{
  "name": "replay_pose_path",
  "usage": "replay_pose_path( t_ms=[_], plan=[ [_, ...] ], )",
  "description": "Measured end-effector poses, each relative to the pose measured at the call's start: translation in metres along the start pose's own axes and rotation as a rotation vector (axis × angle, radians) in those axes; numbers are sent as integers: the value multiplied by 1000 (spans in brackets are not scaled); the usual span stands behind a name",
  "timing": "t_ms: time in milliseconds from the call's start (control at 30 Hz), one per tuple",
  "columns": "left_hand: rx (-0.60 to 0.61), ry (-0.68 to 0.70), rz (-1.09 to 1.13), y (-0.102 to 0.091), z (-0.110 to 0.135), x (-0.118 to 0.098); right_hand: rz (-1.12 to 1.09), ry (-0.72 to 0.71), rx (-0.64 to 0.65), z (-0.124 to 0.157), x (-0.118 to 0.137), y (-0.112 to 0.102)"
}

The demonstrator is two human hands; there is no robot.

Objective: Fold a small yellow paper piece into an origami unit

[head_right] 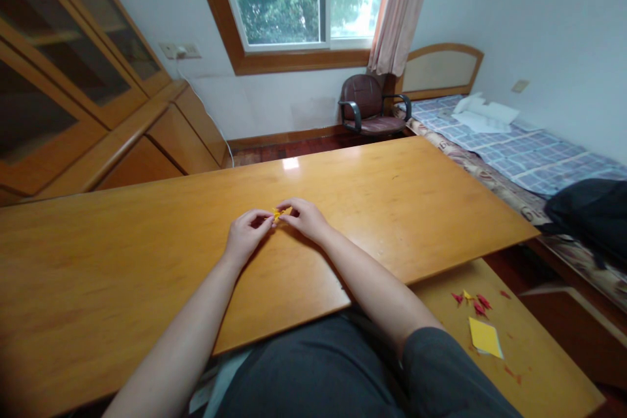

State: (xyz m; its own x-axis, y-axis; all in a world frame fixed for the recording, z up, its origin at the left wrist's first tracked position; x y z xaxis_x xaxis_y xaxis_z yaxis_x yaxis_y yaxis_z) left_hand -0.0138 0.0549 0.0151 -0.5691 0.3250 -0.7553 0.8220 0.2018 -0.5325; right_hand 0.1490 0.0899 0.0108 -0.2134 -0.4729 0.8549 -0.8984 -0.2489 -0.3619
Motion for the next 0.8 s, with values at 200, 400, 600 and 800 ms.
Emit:
replay_pose_path(
  t_ms=[200, 400, 600, 800],
  plan=[
    [-9, 9, -22, 0, 0, 0, 7, -2, 4, 0, 0, -1],
    [-16, 12, -20, -2, -1, -2, -5, -8, 30, -1, -4, 2],
    [-1, -24, 70, 2, 1, 5, -3, 3, 20, -1, -4, 1],
    [3, -123, 240, 6, 1, 15, -87, 83, -13, -1, -13, 0]
  ],
)
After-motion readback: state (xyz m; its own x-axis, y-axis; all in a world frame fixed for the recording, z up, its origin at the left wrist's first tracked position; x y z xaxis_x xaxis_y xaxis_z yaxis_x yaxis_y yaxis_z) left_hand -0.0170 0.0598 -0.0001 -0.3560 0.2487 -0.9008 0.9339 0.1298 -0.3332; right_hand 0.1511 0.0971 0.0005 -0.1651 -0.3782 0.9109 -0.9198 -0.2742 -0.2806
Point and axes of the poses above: each hand's wrist, its own z-axis away from the middle knuckle, its own y-axis out of the palm, x = y × z, the point moved 6 cm from there along -z, towards the middle knuckle, and after that the axes turned 3 degrees about -z, right-handed, at the moved point
